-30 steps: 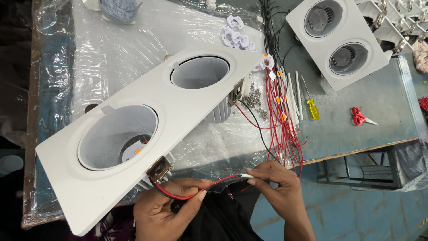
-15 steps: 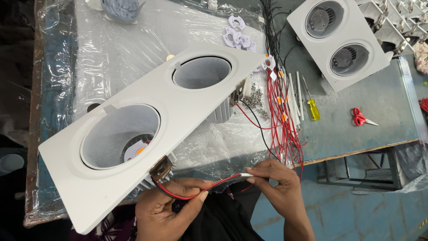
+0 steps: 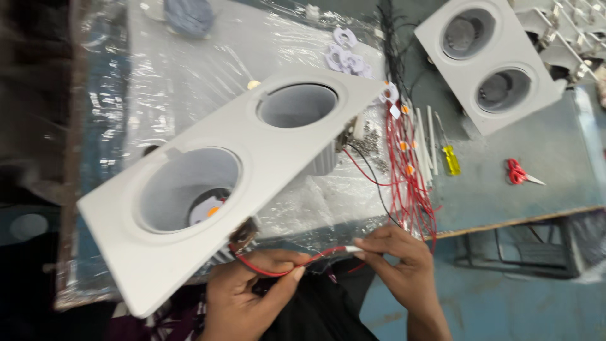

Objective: The person assembles a dual recessed light fixture by inserting wires into the sockets, using a green power drill to secure internal components, and attaching white plastic tubes to the back. The person handles red and black wires, screws, and plastic parts throughout the process.

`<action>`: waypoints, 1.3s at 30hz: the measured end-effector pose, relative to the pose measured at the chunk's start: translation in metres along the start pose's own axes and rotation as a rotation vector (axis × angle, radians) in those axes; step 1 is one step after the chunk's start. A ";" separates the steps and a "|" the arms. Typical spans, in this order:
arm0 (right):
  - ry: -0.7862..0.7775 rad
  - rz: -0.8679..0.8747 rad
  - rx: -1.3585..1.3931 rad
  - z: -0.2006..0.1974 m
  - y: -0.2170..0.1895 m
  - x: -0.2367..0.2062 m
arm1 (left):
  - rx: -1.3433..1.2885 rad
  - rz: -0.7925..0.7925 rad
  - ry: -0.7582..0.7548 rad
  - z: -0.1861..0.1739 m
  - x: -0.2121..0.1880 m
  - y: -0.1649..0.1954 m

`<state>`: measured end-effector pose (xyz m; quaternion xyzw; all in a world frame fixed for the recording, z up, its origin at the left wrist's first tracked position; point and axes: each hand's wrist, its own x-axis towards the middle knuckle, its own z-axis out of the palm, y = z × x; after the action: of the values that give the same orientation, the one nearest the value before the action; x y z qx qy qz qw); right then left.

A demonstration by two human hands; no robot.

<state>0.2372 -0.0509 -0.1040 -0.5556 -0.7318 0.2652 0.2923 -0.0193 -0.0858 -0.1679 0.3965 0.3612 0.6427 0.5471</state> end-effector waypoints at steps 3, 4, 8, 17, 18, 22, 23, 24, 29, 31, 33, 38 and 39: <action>-0.051 -0.062 -0.016 -0.008 -0.006 -0.001 | -0.001 -0.036 -0.015 0.000 0.003 0.003; -0.084 -0.060 -0.015 -0.011 -0.008 -0.001 | -0.007 -0.066 -0.023 0.000 0.004 0.005; -0.126 -0.099 -0.099 -0.007 -0.017 -0.003 | -0.035 -0.126 -0.038 0.001 0.007 0.012; -0.337 0.154 0.151 0.019 -0.035 0.002 | -0.269 -0.265 -0.109 -0.004 0.008 0.015; -0.362 0.133 0.172 0.020 -0.037 0.005 | -0.268 -0.281 -0.101 -0.004 0.008 0.015; -0.470 0.085 0.238 0.023 -0.046 0.011 | -0.193 -0.289 -0.114 -0.005 0.010 0.023; -0.503 0.076 0.252 0.021 -0.047 0.011 | -0.260 -0.337 -0.122 -0.009 0.011 0.027; -0.511 0.129 0.253 0.019 -0.049 0.011 | -0.327 -0.383 -0.127 -0.012 0.011 0.030; -0.561 0.299 0.300 0.012 -0.055 0.013 | -0.460 -0.483 -0.002 -0.022 0.017 0.042; -0.528 0.299 0.304 0.016 -0.062 0.014 | -0.419 -0.452 -0.001 -0.018 0.017 0.041; -0.509 0.281 0.310 0.024 -0.071 0.020 | -0.423 -0.465 0.015 -0.014 0.016 0.038; -0.493 0.347 0.319 0.059 -0.090 0.043 | -0.439 -0.438 -0.004 -0.018 0.014 0.034; -0.501 0.348 0.370 0.064 -0.091 0.046 | -0.427 -0.454 0.021 -0.022 0.014 0.036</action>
<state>0.1214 -0.0326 -0.0764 -0.5274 -0.6149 0.5668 0.1499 -0.0552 -0.0778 -0.1434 0.1750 0.3031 0.5695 0.7438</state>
